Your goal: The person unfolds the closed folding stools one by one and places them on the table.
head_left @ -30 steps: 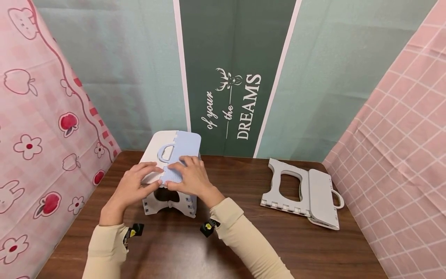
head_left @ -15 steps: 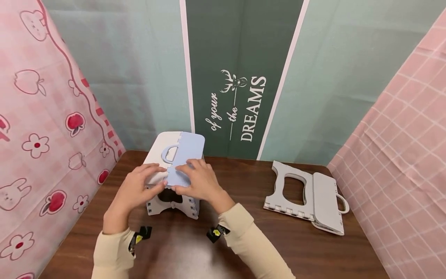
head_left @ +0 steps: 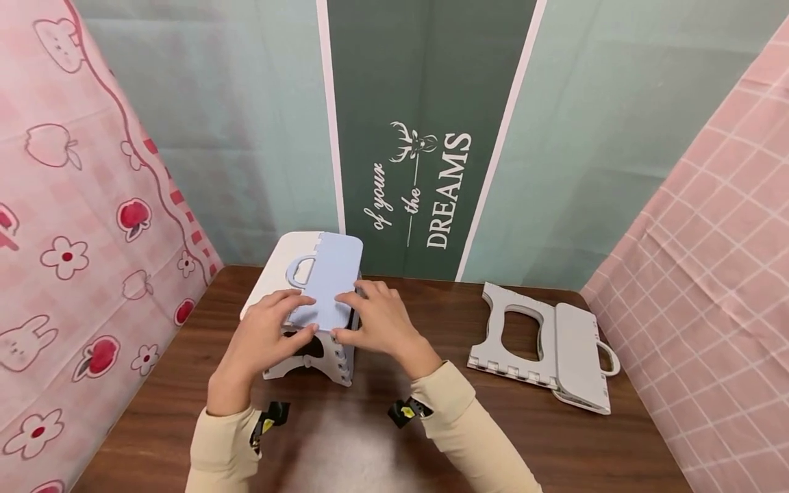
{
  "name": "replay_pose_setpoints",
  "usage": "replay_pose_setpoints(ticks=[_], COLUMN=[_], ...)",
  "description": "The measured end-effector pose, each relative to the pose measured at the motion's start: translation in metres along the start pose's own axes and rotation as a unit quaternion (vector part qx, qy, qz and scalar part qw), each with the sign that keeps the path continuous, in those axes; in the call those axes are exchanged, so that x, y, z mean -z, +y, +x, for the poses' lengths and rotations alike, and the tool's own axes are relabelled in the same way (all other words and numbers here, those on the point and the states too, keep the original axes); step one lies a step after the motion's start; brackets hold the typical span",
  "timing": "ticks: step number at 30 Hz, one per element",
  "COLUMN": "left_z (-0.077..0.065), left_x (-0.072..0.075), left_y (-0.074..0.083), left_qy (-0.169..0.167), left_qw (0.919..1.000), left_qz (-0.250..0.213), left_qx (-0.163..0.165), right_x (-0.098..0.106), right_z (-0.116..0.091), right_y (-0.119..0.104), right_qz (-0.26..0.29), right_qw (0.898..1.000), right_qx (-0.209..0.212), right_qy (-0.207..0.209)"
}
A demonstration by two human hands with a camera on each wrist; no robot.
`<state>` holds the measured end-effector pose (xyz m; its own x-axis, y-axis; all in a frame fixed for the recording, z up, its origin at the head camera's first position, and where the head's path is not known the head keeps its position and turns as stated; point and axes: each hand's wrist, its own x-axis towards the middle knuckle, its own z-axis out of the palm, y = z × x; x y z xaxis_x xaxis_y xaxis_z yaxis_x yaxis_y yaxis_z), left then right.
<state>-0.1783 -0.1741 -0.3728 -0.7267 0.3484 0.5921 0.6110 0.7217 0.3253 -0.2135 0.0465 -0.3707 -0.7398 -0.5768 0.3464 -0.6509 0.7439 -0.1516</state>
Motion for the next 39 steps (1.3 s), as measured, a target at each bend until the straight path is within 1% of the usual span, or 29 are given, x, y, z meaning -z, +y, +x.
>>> replay_pose_setpoints(ticks=[6,9,13,17,21,27,30,34,39], left_z=[0.005,0.006,0.009,0.012,0.015,0.025,0.028,0.03,0.029], left_x=[-0.01,-0.015,-0.025,-0.035,-0.042,-0.048,-0.052,-0.06,-0.071], left_y=[0.008,0.012,0.015,0.021,0.029,0.037,0.042,0.047,0.051], left_qy=[-0.01,-0.006,0.002,-0.007,-0.018,-0.031,-0.04,-0.053,-0.058], left_qw=[0.9998,0.9998,0.999,0.9976,0.997,0.9963,0.9957,0.9953,0.9952], left_qz=[-0.008,-0.004,0.005,0.017,0.019,0.004,0.0,0.001,0.012], left_qx=[-0.012,-0.02,-0.045,-0.067,-0.072,-0.08,-0.084,-0.081,-0.078], right_x=[0.007,0.009,0.012,0.014,0.016,0.017,0.016,0.015,0.016], right_z=[-0.013,-0.021,-0.033,-0.043,-0.046,-0.047,-0.05,-0.057,-0.066], right_y=[0.011,0.017,0.025,0.033,0.038,0.045,0.05,0.058,0.067], right_qz=[0.003,0.003,0.001,0.004,0.016,0.041,0.041,0.039,0.046], right_qw=[1.0,1.0,0.999,0.998,0.997,0.994,0.993,0.992,0.99], right_qx=[-0.017,-0.025,-0.045,-0.065,-0.076,-0.102,-0.113,-0.122,-0.136], right_qy=[-0.017,-0.015,-0.011,-0.003,0.002,0.014,0.01,0.007,0.008])
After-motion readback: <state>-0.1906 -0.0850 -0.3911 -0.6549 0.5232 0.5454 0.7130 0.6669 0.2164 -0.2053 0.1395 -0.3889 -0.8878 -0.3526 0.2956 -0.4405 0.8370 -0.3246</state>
